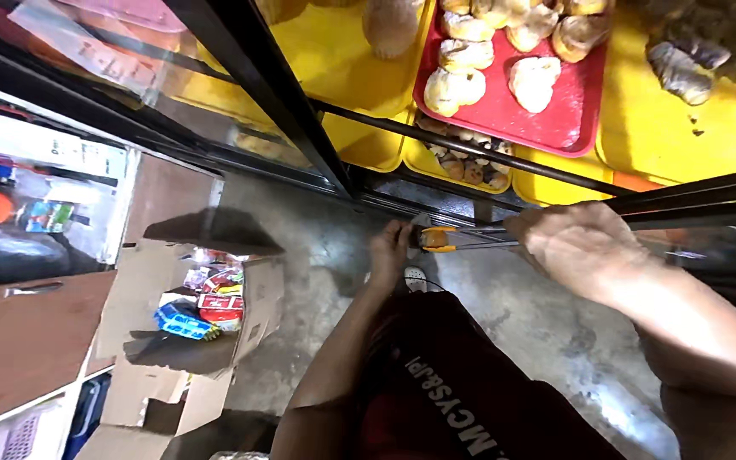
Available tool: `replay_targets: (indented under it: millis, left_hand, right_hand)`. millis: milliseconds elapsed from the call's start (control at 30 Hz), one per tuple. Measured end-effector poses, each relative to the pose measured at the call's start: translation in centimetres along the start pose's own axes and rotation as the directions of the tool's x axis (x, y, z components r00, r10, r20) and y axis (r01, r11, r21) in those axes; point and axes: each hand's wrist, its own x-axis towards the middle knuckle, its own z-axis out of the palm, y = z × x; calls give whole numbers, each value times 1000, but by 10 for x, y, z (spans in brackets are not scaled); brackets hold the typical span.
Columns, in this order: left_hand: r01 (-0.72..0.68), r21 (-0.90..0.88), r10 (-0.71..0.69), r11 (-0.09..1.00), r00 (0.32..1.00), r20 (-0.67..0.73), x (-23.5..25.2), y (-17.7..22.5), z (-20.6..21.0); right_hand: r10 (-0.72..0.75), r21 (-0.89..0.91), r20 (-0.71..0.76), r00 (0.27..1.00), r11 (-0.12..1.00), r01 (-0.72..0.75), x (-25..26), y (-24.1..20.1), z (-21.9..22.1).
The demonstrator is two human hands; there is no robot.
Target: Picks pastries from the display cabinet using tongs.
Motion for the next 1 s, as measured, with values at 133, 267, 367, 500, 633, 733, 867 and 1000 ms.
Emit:
replay_targets:
  millis: [133, 267, 367, 500, 633, 733, 867, 1000]
  left_hand:
    - [30, -53, -30, 998, 999, -12, -2, 5, 4]
    - [82, -92, -81, 992, 997, 13, -7, 6, -3]
    - [68, -97, -66, 993, 997, 30, -13, 6, -5]
    - [29, -119, -21, 992, 997, 74, -26, 17, -4]
    - [-62, -107, 83, 992, 976, 200, -31, 43, -20]
    - [-126, -184, 184, 975, 920, 345, -34, 80, -41]
    - [-271, -429, 466, 862, 756, 460, -45, 168, -73]
    - [-553, -537, 762, 637, 555, 334, -56, 305, -98]
  right_hand:
    - [21, 108, -5, 1000, 994, -21, -21, 27, 15]
    - [92, 448, 37, 995, 889, -99, -64, 72, 61]
    - [101, 665, -56, 993, 746, -38, -100, 96, 102]
    - [197, 850, -233, 952, 516, 102, -156, 93, 145]
    - [434, 951, -309, 846, 144, 274, -214, 49, 176]
    - [512, 867, -432, 742, 11, 498, -241, 24, 198]
    - [556, 694, -582, 594, -42, 719, -265, 10, 207]
    - [620, 570, -639, 456, -16, 821, -291, 11, 223]
